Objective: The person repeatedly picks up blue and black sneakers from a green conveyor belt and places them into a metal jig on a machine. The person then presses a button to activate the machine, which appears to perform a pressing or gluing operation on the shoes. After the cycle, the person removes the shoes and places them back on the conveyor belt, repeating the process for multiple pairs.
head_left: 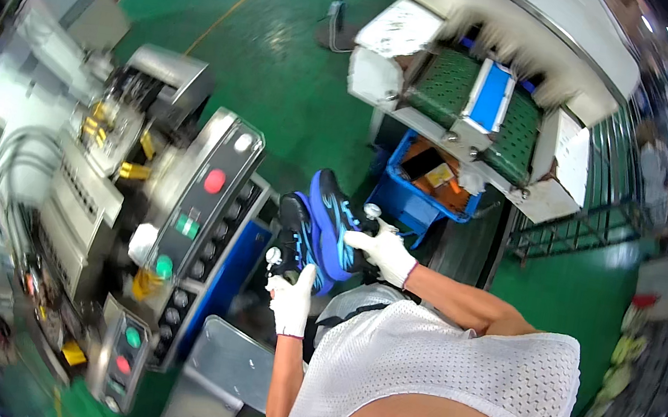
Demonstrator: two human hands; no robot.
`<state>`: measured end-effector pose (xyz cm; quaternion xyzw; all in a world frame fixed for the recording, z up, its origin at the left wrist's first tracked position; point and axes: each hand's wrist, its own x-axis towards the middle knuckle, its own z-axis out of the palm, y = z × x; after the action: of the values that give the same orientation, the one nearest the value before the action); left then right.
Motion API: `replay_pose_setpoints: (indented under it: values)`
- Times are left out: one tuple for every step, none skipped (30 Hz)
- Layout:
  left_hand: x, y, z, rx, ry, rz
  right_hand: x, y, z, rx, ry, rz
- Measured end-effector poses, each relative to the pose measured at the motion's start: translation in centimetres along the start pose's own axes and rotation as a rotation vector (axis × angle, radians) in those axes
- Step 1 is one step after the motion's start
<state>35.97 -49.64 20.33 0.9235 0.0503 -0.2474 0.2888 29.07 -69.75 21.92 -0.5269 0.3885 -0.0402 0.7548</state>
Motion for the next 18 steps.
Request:
replay_pose_setpoints:
  values:
    - [0.3, 1.7, 0.5, -0.099, -0.044, 0.113, -0.3, -1.6, -1.5, 0.057, 0.089, -0.018]
    - [0.6, 5.8, 1.4, -0.033, -0.097, 0.207, -1.2, -3.6, -4.1, 0.125, 0.231, -0.051]
    - [1.0, 10.2, 2.5, 0.015, -0.168, 0.273, -0.8, -4.3, -7.4, 0.213, 0.307, -0.191]
    - [1.5, 13.7, 3.1, 0.061, -0.21, 0.313, -0.2, -4.7, -10.2, 0.21, 0.44, -0.059]
    - [2.2, 16.4, 3.8, -0.002, -0.262, 0.365, 0.2, -5.5, -12.5, 0.199, 0.513, -0.149]
    - [1.5, 21.1, 3.2, -0.071, -0.357, 0.469, 0.5, -6.3, -14.6, 0.181, 0.603, -0.238]
    - [3.9, 23.0, 5.3, -0.06, -0.321, 0.52, 0.7, -8.3, -16.1, 0.212, 0.653, -0.31]
    - [4.6, 27.0, 6.8, -0.081, -0.319, 0.682, 1.1, -9.9, -18.6, 0.247, 0.705, -0.381]
    - [3.7, 31.8, 7.6, -0.056, -0.327, 0.762, 1.7, -10.4, -22.3, 0.083, 0.862, -0.413]
    - [3.6, 35.6, 9.0, -0.164, -0.351, 0.845, 2.6, -11.2, -25.2, -0.085, 0.995, -0.439]
    - [7.4, 37.3, 13.1, -0.416, -0.374, 0.974, 1.9, -15.5, -24.8, -0.257, 1.043, -0.384]
    - [5.7, 41.6, 14.1, -0.175, -0.25, 1.056, 2.5, -16.1, -27.6, -0.439, 1.127, -0.341]
    - [6.5, 44.5, 16.8, -0.091, -0.261, 1.065, 4.0, -16.3, -29.7, -0.52, 1.182, -0.379]
    - [5.8, 46.7, 18.5, -0.136, -0.366, 1.05, 6.3, -15.6, -31.9, -0.6, 1.23, -0.41]
    - [8.5, 47.7, 22.6, 0.003, -0.197, 1.106, 9.0, -15.9, -33.1, -0.605, 1.273, -0.353]
    - [7.9, 50.1, 23.3, 0.026, -0.24, 1.086, 10.2, -17.0, -35.0, -0.651, 1.282, -0.242]
    - [10.7, 50.7, 25.7, -0.05, -0.121, 1.137, 11.7, -18.6, -35.0, -0.649, 1.277, -0.324]
    - [9.9, 52.5, 24.7, -0.009, -0.191, 1.085, 13.0, -19.2, -35.3, -0.642, 1.285, -0.375]
